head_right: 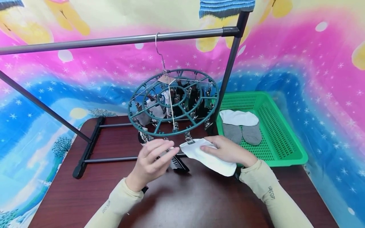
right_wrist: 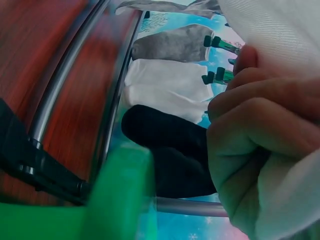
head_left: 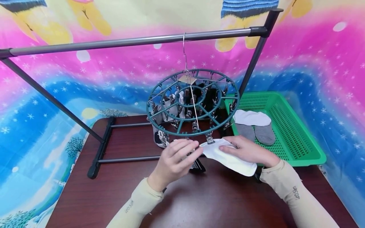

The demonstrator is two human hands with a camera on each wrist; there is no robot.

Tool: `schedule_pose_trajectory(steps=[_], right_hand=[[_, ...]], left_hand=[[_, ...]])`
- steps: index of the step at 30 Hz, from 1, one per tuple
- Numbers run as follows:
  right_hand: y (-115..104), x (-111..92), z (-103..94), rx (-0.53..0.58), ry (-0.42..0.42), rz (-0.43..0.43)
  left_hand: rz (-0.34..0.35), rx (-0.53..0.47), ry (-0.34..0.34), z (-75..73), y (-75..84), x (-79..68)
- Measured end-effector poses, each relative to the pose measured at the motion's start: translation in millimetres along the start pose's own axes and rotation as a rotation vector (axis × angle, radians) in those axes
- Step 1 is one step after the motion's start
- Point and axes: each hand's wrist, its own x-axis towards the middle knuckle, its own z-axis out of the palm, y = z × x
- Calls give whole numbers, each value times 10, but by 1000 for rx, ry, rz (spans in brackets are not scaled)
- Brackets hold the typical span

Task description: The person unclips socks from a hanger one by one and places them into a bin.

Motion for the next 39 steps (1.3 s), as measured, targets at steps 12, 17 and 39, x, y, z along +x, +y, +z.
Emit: schedule_pose_trajectory(steps=[12, 17, 39], right_hand=[[33, 13, -45, -24, -15, -33], [14, 18, -59, -46, -25, -10], [15, 30, -37, -68, -52, -10]], left_hand=[[-391, -35, -324, 234, 236, -71], [-532, -88, -369, 279, 258, 27], [-807, -306, -314, 374, 281, 195]])
